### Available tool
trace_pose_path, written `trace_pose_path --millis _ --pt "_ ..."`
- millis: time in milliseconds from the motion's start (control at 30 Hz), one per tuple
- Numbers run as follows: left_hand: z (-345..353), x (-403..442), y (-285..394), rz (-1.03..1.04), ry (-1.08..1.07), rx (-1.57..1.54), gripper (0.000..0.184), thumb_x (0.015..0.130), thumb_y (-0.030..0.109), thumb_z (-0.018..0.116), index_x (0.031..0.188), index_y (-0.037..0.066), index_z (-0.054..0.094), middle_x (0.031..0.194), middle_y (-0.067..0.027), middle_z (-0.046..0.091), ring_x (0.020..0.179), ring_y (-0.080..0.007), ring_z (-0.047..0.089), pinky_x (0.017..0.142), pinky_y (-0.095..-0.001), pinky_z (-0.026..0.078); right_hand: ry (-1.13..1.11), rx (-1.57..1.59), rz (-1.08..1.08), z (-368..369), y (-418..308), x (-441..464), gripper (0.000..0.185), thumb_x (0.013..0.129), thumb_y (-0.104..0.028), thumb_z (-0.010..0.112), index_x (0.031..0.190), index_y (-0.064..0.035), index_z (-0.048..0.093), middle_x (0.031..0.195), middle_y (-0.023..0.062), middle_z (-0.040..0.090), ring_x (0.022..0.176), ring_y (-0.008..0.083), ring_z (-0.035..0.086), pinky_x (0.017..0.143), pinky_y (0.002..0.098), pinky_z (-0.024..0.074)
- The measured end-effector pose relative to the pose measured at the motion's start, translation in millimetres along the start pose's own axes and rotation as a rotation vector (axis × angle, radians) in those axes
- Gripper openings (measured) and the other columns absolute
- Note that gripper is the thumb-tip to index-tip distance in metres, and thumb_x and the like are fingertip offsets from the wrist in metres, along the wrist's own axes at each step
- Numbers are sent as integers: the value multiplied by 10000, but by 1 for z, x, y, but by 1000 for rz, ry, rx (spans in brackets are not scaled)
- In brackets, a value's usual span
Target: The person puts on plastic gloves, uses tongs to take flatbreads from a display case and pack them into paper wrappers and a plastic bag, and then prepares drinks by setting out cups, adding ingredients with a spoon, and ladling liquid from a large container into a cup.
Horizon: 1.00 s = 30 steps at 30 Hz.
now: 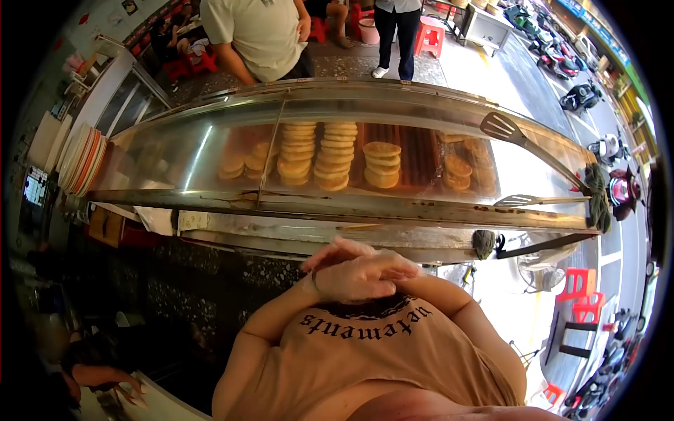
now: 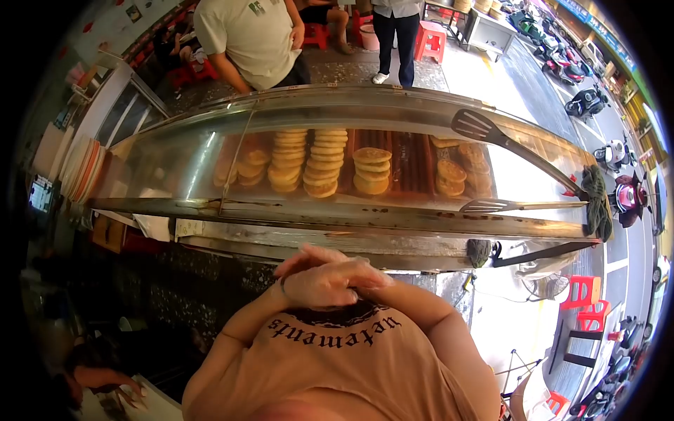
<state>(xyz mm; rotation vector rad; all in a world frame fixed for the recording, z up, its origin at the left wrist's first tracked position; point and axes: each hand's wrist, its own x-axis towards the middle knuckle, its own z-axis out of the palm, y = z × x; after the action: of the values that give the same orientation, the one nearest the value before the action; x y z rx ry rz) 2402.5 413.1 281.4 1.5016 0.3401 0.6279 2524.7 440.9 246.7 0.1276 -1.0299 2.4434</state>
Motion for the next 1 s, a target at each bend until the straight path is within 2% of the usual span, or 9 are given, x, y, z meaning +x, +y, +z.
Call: trace_pose_path --millis 133,267,400,467,567,700,767,867,1000 --pt "-9 -10 4 152 -36 225 401 908 134 520 1289 10 508 1331 -128 502 1272 -247 437 1091 -380 282 226 -325 76 -25 -11 -34 594 941 -447 451 1333 -1 446 1330 167 490 1202 264 494 1047 386 366" --pt "0 -24 2 135 291 26 405 925 145 476 1298 -13 468 1269 -143 513 1191 -260 480 1032 -377 347 274 -340 -231 -13 -10 -58 720 907 -411 577 1462 -90 248 1456 140 325 1347 287 317 1086 425 313" --pt "-3 -6 -60 72 746 556 475 913 179 522 1322 -38 419 1252 -156 495 1132 -262 504 963 -363 396 352 -285 -252 -6 5 -33 909 809 -367 714 1477 -77 169 1496 137 245 1388 278 219 1136 411 189" --pt "-6 3 -82 -15 857 741 486 903 184 550 1317 -37 420 1211 -163 519 1103 -260 526 916 -351 440 419 -519 -173 -31 32 -26 940 789 -331 736 1473 -50 155 1486 148 257 1385 271 221 1129 394 200" --pt "-17 19 -93 444 1092 823 485 936 247 511 1311 -46 417 1275 -211 458 1172 -299 476 940 -402 412 451 -733 -67 -32 38 -16 977 760 -270 761 1463 0 138 1463 170 282 1375 260 227 1117 365 213" --pt "-30 4 -96 59 1140 1057 533 971 344 401 1350 -30 376 1371 -159 402 1225 -286 417 1059 -413 301 504 -675 132 -18 41 -12 856 791 -326 739 1404 37 263 1337 197 438 1251 240 408 1041 352 349" --pt "-33 23 -64 336 1446 -217 565 969 412 362 1373 18 368 1402 -102 388 1266 -241 375 1096 -404 240 487 -767 128 -28 56 -10 655 839 -398 687 1251 48 440 1073 168 606 1005 214 592 887 328 490" --pt "-44 9 -49 424 1400 -450 564 959 425 399 1386 59 358 1405 -59 385 1288 -203 344 1101 -374 216 379 -614 408 -4 41 -9 507 884 -410 625 1112 30 523 900 129 621 832 204 628 822 324 517" --pt "-54 -2 -39 486 1446 -565 492 937 412 424 1280 60 441 1276 -50 458 1145 -187 427 1042 -374 289 361 -971 197 -7 55 -8 324 946 -342 515 866 -30 552 623 81 547 613 229 576 597 364 452"
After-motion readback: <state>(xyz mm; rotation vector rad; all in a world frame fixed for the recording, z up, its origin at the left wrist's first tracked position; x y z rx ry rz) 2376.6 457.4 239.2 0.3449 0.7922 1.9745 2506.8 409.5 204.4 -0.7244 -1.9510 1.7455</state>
